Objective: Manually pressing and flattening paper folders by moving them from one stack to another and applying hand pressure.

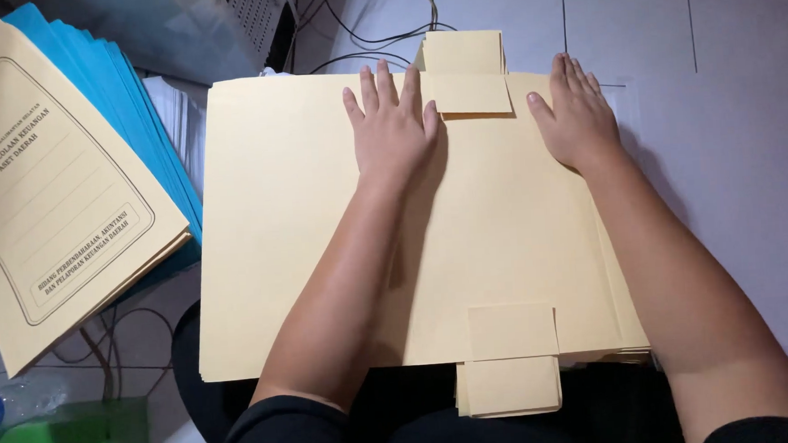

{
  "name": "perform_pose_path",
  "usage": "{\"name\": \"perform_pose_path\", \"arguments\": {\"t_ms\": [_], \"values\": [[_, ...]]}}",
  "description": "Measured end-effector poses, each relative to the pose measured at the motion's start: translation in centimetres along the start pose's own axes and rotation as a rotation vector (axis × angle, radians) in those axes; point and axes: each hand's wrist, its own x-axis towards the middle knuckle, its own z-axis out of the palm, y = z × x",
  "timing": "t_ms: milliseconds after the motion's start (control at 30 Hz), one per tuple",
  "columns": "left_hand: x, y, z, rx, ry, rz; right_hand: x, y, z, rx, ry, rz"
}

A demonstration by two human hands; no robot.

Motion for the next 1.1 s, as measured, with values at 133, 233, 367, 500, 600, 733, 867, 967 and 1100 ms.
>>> {"name": "perform_pose_path", "arguments": {"t_ms": [133,233,367,500,600,733,867,967,1100], "values": [[-0.1,-0.1,0.8,0.043,0.046,0.009,-3.9,0.1,0.3,-0.021,-0.01,-0.044],[-0.5,-0.1,0.5,0.019,0.082,0.011,-8.9,0.1,1.0,-0.072,0.029,-0.172],[-0.9,-0.5,0.5,-0.049,0.064,0.013,-17.5,-2.5,-0.8,-0.037,-0.179,-0.269],[-1.2,-1.1,1.7,-0.022,0.133,0.032,-23.4,-2.1,-0.2,-0.065,-0.237,-0.296],[-0.3,-1.7,3.4,0.009,0.213,0.028,-26.1,-3.3,-1.2,-0.01,-0.395,-0.187],[-0.1,-1.5,3.4,0.044,0.212,0.026,-28.6,-6.6,3.2,-0.186,-0.347,-0.296],[-0.6,-1.4,2.7,0.041,0.121,0.055,-27.9,-5.9,3.5,-0.165,-0.216,-0.522],[-1.2,-0.9,1.4,0.046,0.038,0.083,-27.2,-5.7,1.7,-0.082,-0.375,-0.426],[-1.1,-1.0,1.1,0.055,-0.024,0.064,-23.7,-9.4,0.8,-0.014,-0.458,-0.411]]}}
